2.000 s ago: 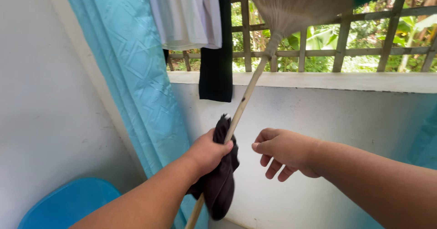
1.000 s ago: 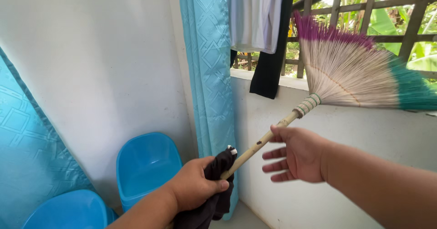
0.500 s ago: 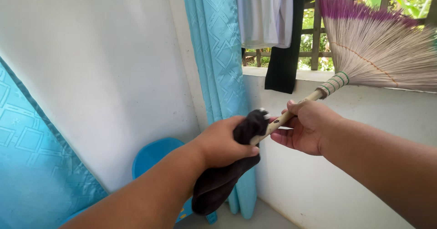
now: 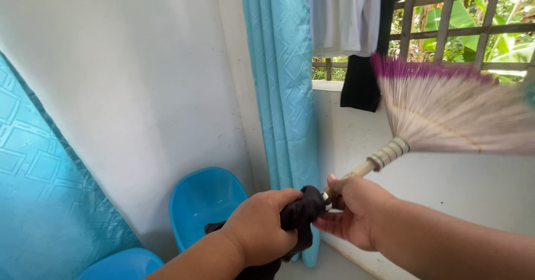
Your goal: The person wipes a white window sill with a dark cloth while holding a broom handle for support. The person moves the cloth back and forth along the sill, then wipes the broom handle with the same cloth.
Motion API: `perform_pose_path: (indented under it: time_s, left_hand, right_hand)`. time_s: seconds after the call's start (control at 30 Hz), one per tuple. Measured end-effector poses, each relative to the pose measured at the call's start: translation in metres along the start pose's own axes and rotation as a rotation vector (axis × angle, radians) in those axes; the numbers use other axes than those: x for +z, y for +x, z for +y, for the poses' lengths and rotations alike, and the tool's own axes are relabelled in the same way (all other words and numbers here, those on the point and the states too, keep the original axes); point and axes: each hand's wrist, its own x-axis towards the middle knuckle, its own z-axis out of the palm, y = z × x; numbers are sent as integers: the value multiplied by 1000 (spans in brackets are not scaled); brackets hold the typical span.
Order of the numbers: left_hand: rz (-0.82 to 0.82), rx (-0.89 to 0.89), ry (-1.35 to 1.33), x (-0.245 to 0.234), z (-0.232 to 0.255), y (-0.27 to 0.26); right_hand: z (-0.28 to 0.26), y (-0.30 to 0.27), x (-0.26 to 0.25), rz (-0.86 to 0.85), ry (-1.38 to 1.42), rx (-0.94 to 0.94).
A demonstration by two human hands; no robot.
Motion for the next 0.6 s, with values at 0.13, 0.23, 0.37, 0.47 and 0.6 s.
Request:
perform_pose_path:
  time_s: [0.13,0.23,0.37,0.47,0.6]
  left_hand:
    - [146,143,-56,-4,-12,-1]
    - [278,238,-64,-7,-13,7]
    - [218,110,-82,-17,-5,25]
    - [184,76,-160,-19,5,37]
    - [241,100,-283,-5,23,60]
  right_hand:
    - [-7,-3,23,9,-5,-173]
    - [-20,-4,33,-6,1,-281]
    - [-53,-6,26,-93,-73,-374]
    - [-77,-6,18,-106,-107,-433]
    - [-106,3,7,-45,-182,-488]
